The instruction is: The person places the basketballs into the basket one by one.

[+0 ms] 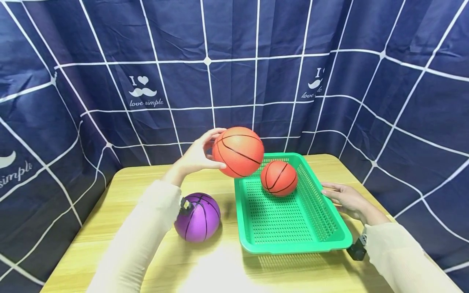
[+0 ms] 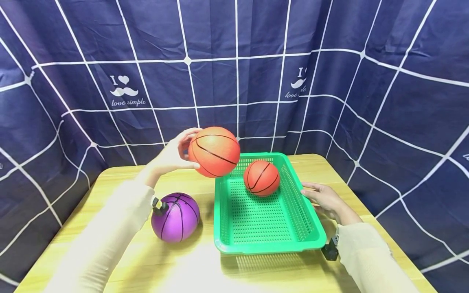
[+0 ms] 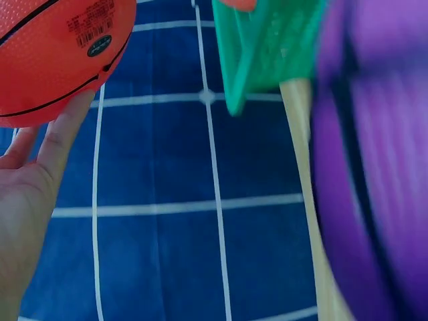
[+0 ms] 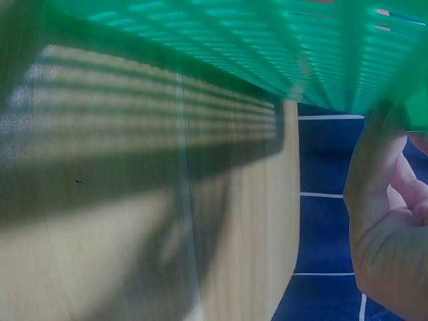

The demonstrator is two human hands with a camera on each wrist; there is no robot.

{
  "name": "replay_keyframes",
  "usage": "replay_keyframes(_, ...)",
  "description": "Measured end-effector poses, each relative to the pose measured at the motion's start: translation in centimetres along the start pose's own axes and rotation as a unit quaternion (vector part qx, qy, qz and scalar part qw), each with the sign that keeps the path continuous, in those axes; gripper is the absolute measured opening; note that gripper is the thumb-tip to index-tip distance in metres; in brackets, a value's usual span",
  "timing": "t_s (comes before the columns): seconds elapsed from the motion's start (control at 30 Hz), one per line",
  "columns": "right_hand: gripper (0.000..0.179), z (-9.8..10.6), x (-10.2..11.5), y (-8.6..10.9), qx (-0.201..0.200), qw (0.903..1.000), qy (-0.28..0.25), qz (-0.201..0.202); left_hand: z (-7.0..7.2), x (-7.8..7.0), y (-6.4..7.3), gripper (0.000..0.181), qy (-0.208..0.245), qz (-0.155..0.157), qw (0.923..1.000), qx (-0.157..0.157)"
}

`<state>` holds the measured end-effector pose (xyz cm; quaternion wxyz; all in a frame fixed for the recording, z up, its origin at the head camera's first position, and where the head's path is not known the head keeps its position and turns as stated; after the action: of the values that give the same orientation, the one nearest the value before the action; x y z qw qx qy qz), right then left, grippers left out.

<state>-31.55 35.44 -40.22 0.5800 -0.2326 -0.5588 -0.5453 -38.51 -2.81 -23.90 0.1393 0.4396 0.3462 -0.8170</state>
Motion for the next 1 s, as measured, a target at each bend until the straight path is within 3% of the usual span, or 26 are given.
replay_keyframes(0.23,0.074,0.0,-0.1,-0.1,0.000,1.0000,0.001,0.004,-4.5,0.2,-3.0,0.091,0.018,-0.011,0.9985,0.051)
replay_keyframes(0.47,0.074,0.0,-0.1,-0.1,0.005,0.9999,-0.007,0.006,-8.4,0.2,-5.2,0.087,-0.029,0.012,0.9956,0.088)
replay_keyframes(0.7,0.073,0.0,0.0,-0.1,0.005,0.9998,-0.007,0.016,-12.6,1.7,-6.6,0.084,-0.046,0.045,0.9864,0.151)
replay_keyframes(1.0,0.072,0.1,-0.2,-0.4,0.004,0.9993,-0.022,0.028,-17.0,4.1,-7.5,0.082,-0.026,0.089,0.9721,0.216)
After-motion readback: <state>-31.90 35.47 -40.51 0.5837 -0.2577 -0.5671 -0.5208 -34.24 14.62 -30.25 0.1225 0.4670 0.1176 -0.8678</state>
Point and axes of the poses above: each hand's wrist, its own y-axis away from the middle knuckle, its own z-axis out of the back of the hand, x = y × z, the point moved 10 cm from there along -y, towards the middle knuckle, and after that the axes turned 12 degrees about x, right-handed, at the moved point
